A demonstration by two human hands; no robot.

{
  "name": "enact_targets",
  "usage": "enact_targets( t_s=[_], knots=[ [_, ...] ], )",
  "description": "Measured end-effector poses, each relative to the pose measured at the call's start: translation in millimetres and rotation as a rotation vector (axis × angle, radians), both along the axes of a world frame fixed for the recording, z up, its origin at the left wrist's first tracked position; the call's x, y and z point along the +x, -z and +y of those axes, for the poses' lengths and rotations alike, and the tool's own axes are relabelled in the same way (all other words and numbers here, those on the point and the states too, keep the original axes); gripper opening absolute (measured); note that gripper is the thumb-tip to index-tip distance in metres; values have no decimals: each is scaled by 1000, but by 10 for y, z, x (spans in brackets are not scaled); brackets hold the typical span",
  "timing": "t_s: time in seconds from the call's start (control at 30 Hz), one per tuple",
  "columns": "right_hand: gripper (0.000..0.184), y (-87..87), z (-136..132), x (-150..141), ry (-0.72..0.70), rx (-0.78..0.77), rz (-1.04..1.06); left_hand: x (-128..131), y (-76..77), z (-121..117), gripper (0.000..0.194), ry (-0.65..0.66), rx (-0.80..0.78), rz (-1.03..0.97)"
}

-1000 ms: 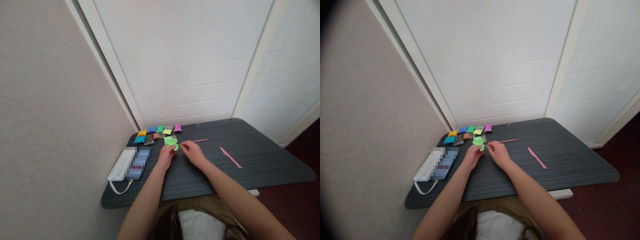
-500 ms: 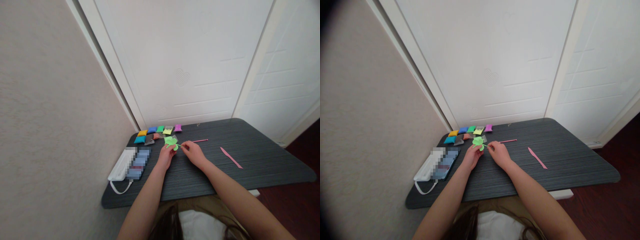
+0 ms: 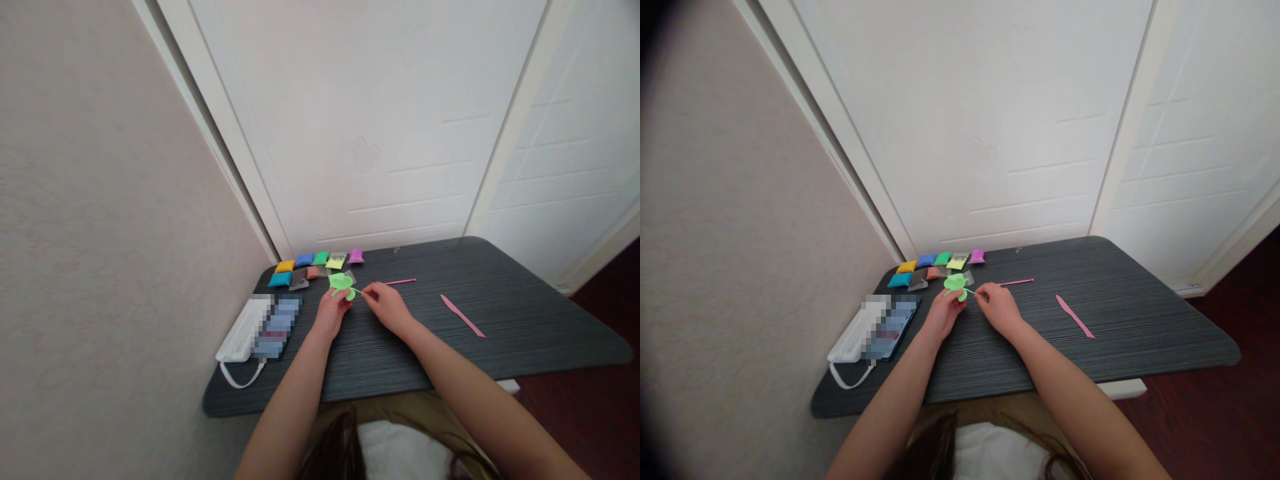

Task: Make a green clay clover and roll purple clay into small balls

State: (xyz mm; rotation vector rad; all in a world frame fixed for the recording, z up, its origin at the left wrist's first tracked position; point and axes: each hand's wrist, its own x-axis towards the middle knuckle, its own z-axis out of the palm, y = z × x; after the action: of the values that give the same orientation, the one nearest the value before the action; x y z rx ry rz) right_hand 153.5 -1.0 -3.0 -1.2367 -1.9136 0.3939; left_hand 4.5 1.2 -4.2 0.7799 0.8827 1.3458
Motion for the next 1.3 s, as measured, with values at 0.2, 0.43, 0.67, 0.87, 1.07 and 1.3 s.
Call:
enact_targets(
  t_s=[0.2,0.43,0.67,0.87,1.07,1.3],
  knots=[
    [13,15,11,-1,5,-9,5,-4,-11,0,25,-39,2,4],
    [11,7,8,-2,3,-9,9,-10,-4,7,27,-63,1,15],
    [14,12,10,-5,4,-17,19,-8,8,20,28,-105,23,52],
    [15,21,21,-4,6,-33,21,-11,-10,21,27,-136,28,70],
    [11,16,16,-7,11,-32,17,-18,2,23,27,-135,44,74],
    [10,20,15,-4,31,-35,13,-21,31,29,27,-127,58,72]
  ],
)
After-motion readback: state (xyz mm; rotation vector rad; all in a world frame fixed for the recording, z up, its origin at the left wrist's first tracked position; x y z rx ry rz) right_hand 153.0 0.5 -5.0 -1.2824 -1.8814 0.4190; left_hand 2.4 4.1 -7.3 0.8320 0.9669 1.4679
